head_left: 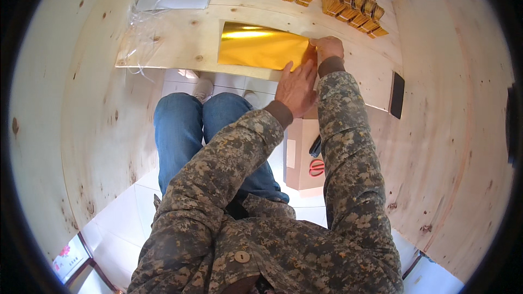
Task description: The person sits on the floor and folds a sheet of gold-colored paper by hand. They smooth the creases and fold the paper into a smaller rectangular shape, then place it on the table among other folded items.
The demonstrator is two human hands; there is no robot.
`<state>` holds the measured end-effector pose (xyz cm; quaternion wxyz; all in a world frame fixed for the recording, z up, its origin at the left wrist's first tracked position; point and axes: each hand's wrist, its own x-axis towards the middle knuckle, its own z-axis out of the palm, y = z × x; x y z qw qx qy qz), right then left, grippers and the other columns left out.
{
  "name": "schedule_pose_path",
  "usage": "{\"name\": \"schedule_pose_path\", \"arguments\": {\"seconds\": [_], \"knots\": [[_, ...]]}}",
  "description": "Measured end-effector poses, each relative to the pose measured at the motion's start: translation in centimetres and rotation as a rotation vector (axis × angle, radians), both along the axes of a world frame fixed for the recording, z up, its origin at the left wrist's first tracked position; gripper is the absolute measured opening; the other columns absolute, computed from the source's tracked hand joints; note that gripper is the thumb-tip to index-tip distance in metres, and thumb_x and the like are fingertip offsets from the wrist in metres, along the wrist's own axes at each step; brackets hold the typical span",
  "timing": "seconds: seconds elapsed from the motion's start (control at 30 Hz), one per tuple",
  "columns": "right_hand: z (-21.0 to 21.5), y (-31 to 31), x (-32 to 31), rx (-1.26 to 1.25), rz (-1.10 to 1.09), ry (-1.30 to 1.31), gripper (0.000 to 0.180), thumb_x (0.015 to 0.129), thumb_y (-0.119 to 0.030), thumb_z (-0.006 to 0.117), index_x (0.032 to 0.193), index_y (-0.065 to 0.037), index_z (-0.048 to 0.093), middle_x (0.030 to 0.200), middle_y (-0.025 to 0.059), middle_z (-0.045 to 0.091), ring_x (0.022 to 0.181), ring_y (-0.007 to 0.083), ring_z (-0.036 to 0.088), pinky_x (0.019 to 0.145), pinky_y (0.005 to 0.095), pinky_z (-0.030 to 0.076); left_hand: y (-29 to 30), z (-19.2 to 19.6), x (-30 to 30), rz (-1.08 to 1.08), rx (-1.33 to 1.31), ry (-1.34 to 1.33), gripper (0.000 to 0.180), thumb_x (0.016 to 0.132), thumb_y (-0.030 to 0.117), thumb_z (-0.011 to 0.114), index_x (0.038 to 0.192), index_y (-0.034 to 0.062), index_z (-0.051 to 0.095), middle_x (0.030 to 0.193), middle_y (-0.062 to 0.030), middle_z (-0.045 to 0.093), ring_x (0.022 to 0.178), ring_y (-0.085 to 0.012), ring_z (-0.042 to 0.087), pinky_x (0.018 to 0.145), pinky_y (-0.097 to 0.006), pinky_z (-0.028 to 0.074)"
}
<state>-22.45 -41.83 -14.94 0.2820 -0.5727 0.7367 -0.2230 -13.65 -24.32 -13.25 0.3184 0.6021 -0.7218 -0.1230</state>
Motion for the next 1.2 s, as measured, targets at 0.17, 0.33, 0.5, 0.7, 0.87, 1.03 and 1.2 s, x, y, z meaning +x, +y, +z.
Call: {"name": "schedule_pose_path", "arguments": {"seconds": [0.17,0.33,0.5,0.7,0.87,1.03,1.2], "knots": [[1.2,0.4,0.5,0.112,-0.017,0.108,0.037,0.069,-0.037,0.082,0.096,-0.013,0.076,0.102,0.0099,0.074,0.101,0.0299,0.067,0.091,0.0433,0.046,-4.6,1.4,3.4,0.032,0.105,-0.159,0.039,0.086,0.010,0.062,0.124,0.0018,0.062,0.135,-0.0127,0.057,0.118,-0.0303,0.054,0.098,-0.043,0.044],[2.0,0.7,0.6,0.148,-0.006,0.142,0.040,0.069,-0.041,0.079,0.100,-0.016,0.076,0.109,0.0087,0.073,0.108,0.0298,0.066,0.096,0.0440,0.044,-6.6,0.2,5.7,0.025,-0.019,-0.259,0.053,0.092,0.023,0.062,0.139,0.0043,0.051,0.148,-0.0121,0.048,0.133,-0.0317,0.045,0.108,-0.044,0.038],[1.8,1.0,0.3,0.110,0.009,0.121,0.037,0.070,-0.039,0.078,0.098,-0.016,0.076,0.104,0.0082,0.074,0.104,0.0278,0.068,0.093,0.0434,0.046,-6.4,-0.9,6.2,-0.013,0.158,-0.285,0.061,0.095,0.037,0.058,0.146,0.0063,0.044,0.154,-0.0103,0.041,0.141,-0.0304,0.036,0.114,-0.044,0.031],[1.6,2.5,-0.6,-0.151,-0.030,-0.214,0.029,0.078,-0.032,0.073,0.087,-0.005,0.073,0.092,0.0122,0.074,0.095,0.0270,0.069,0.088,0.0379,0.049,-6.1,-1.5,6.1,0.016,0.102,-0.292,0.061,0.095,0.040,0.055,0.145,0.0070,0.046,0.155,-0.0100,0.040,0.141,-0.0296,0.035,0.115,-0.043,0.029],[0.4,6.2,-1.2,-0.701,0.450,0.120,0.014,0.087,-0.007,0.062,0.099,-0.003,0.069,0.094,0.0168,0.068,0.094,0.0377,0.062,0.084,0.0459,0.049,-6.3,-1.8,6.0,0.024,0.110,-0.319,0.060,0.096,0.041,0.053,0.146,0.0079,0.046,0.155,-0.0096,0.040,0.141,-0.0292,0.036,0.116,-0.043,0.028],[0.4,6.3,-1.1,-0.813,0.711,0.249,0.025,0.091,-0.007,0.058,0.115,-0.002,0.065,0.118,0.0144,0.066,0.113,0.0346,0.060,0.098,0.0444,0.045,-6.2,-2.1,5.9,0.029,0.110,-0.330,0.059,0.098,0.041,0.050,0.147,0.0087,0.045,0.156,-0.0087,0.039,0.142,-0.0280,0.035,0.116,-0.042,0.027],[-0.2,6.8,-1.5,-0.758,0.713,0.438,0.033,0.094,-0.010,0.056,0.126,-0.006,0.061,0.134,0.0118,0.061,0.128,0.0331,0.053,0.108,0.0465,0.038,-6.2,-2.3,6.0,0.022,0.078,-0.353,0.059,0.098,0.041,0.050,0.147,0.0082,0.044,0.156,-0.0088,0.040,0.142,-0.0276,0.035,0.117,-0.041,0.026]]}}
